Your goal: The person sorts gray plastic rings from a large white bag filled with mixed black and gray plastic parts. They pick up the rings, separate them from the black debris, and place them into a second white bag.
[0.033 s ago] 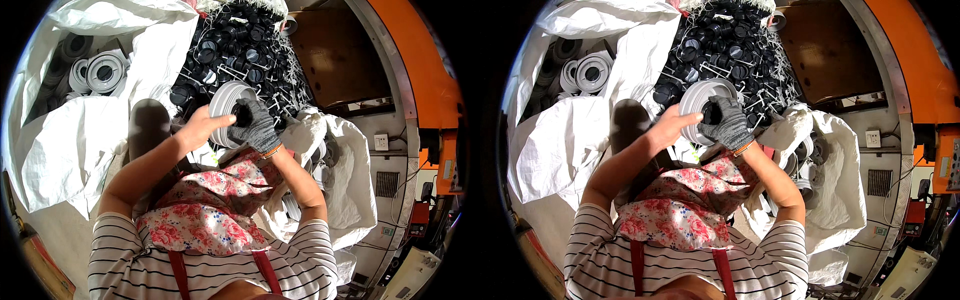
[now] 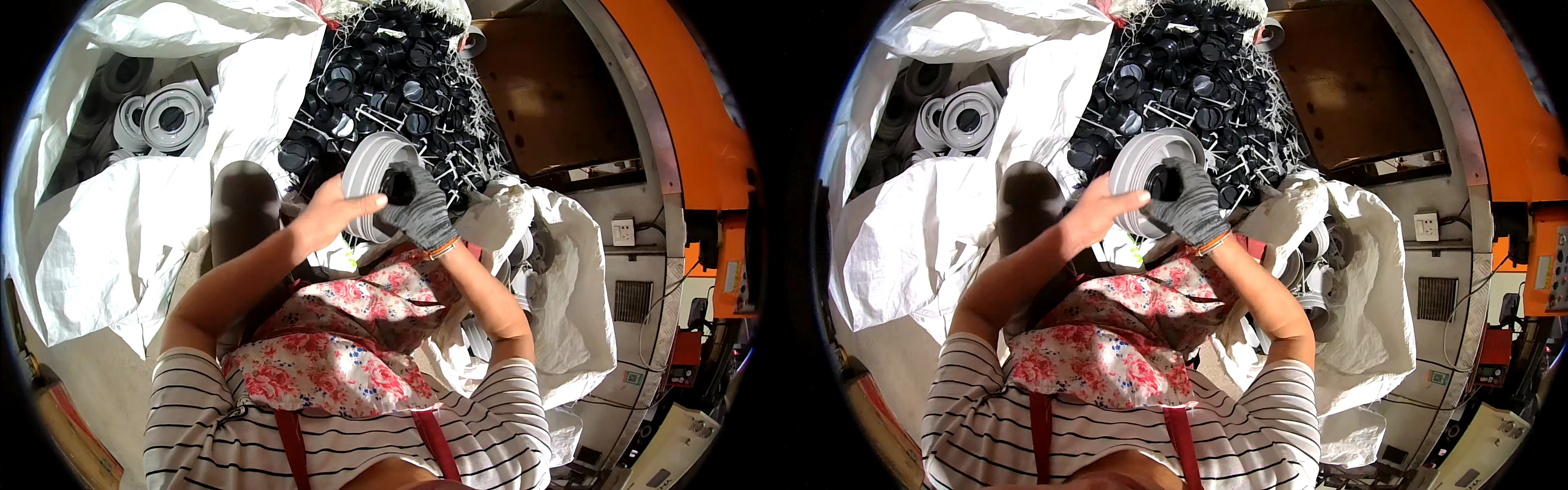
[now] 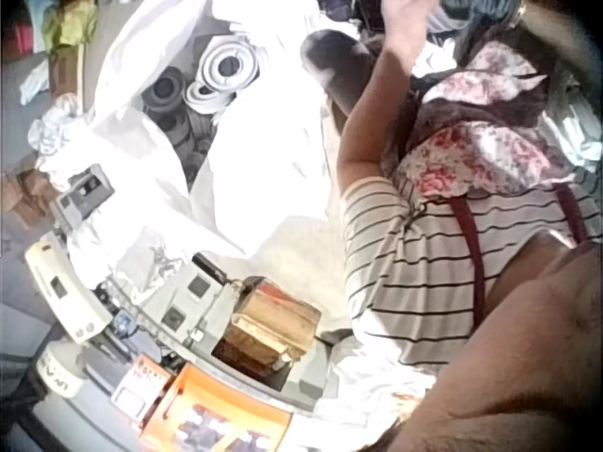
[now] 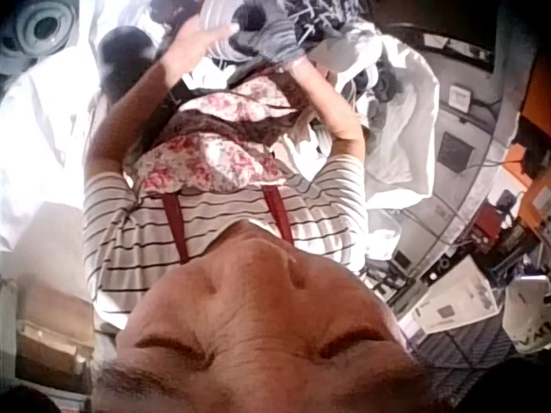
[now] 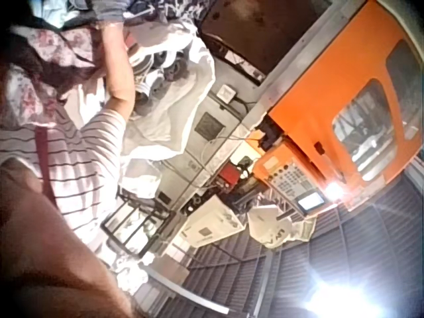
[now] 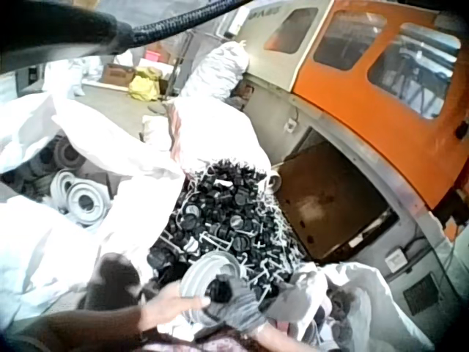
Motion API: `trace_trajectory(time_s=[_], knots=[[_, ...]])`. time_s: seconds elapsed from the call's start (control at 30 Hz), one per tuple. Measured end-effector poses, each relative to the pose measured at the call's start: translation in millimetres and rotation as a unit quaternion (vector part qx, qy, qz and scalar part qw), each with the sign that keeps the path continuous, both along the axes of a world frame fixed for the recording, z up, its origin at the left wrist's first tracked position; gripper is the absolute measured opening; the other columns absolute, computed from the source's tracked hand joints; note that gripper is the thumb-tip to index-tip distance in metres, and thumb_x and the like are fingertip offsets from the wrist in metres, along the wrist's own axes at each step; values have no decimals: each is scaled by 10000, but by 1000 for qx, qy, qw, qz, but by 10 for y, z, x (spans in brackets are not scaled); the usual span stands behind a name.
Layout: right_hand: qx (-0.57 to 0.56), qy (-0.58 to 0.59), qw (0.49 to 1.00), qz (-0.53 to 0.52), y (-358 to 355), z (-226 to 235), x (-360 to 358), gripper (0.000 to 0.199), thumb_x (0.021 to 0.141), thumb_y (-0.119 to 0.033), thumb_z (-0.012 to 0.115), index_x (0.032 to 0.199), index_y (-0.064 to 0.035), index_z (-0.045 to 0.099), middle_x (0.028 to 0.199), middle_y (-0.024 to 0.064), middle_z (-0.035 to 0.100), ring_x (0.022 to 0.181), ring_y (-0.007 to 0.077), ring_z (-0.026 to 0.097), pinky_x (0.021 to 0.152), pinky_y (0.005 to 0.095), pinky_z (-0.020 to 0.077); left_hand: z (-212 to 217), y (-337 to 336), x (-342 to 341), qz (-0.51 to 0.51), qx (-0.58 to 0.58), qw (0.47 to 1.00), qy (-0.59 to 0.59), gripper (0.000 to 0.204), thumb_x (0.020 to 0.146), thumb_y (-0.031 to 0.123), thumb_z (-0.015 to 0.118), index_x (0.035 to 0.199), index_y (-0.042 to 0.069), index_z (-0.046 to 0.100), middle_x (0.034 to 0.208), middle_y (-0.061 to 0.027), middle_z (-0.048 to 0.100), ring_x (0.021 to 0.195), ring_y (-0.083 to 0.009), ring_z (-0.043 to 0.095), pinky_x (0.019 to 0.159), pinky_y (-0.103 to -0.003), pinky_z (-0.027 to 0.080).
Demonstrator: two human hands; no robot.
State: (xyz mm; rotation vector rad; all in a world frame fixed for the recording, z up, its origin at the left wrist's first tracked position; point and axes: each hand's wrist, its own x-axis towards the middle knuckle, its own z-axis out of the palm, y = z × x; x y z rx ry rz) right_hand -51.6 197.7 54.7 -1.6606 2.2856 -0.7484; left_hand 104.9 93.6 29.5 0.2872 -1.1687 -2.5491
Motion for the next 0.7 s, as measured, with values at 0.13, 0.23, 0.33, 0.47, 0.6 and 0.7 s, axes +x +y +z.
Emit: trace_trajectory(time_s=[0.13, 0.23, 0.33, 0.47, 0.6, 0.7], knots=[[-117, -730, 641, -206, 18, -353, 164, 332, 885, -295, 584, 1106, -48, 596, 1005, 85, 652, 880, 185, 634, 771, 327, 528, 10, 120, 263, 68, -463, 878, -96, 719, 719, 113, 757, 1302, -1, 351, 1260, -162, 494, 1154, -222, 492, 962, -343, 399], [-132, -816, 547, -135, 34, -375, 223, 328, 918, -270, 532, 1163, -54, 561, 1079, 85, 634, 918, 200, 629, 821, 337, 520, -147, 27, 412, 88, -598, 795, -56, 827, 695, 72, 760, 1368, 0, 285, 1329, -200, 440, 1229, -240, 448, 985, -339, 372], [-145, -758, 626, -114, 32, -455, 285, 326, 930, -267, 504, 1175, -58, 555, 1099, 110, 624, 967, 234, 614, 875, 357, 495, 215, 79, 504, -21, -333, 939, -88, 843, 732, 135, 742, 1397, 1, 242, 1360, -254, 379, 1282, -324, 384, 1036, -378, 341], [-144, -756, 638, -14, -25, -1111, -89, 402, 923, -319, 501, 1214, -43, 529, 1123, 132, 616, 1014, 264, 598, 912, 361, 472, 140, -27, 583, 80, -701, 702, 93, 569, 812, 44, 591, 1335, -41, 384, 1335, -226, 436, 1217, -333, 470, 1029, -409, 369], [-91, -359, 929, -20, -231, -1166, -458, 495, 909, -391, 507, 1224, -9, 510, 1109, 187, 611, 1029, 300, 592, 903, 371, 463, 166, -441, 916, 173, -733, 655, 62, 377, 797, 3, 524, 1174, -7, 528, 1235, -192, 525, 1145, -335, 512, 992, -435, 385], [74, -21, 979, -190, -247, -620, -788, 719, 839, -548, 516, 1223, 58, 471, 1146, 284, 559, 1079, 399, 545, 901, 414, 441, 546, -807, 1126, 384, -700, 570, -195, 652, 764, 93, 666, 1325, -12, 350, 1330, -231, 423, 1250, -350, 396, 1047, -393, 302]])
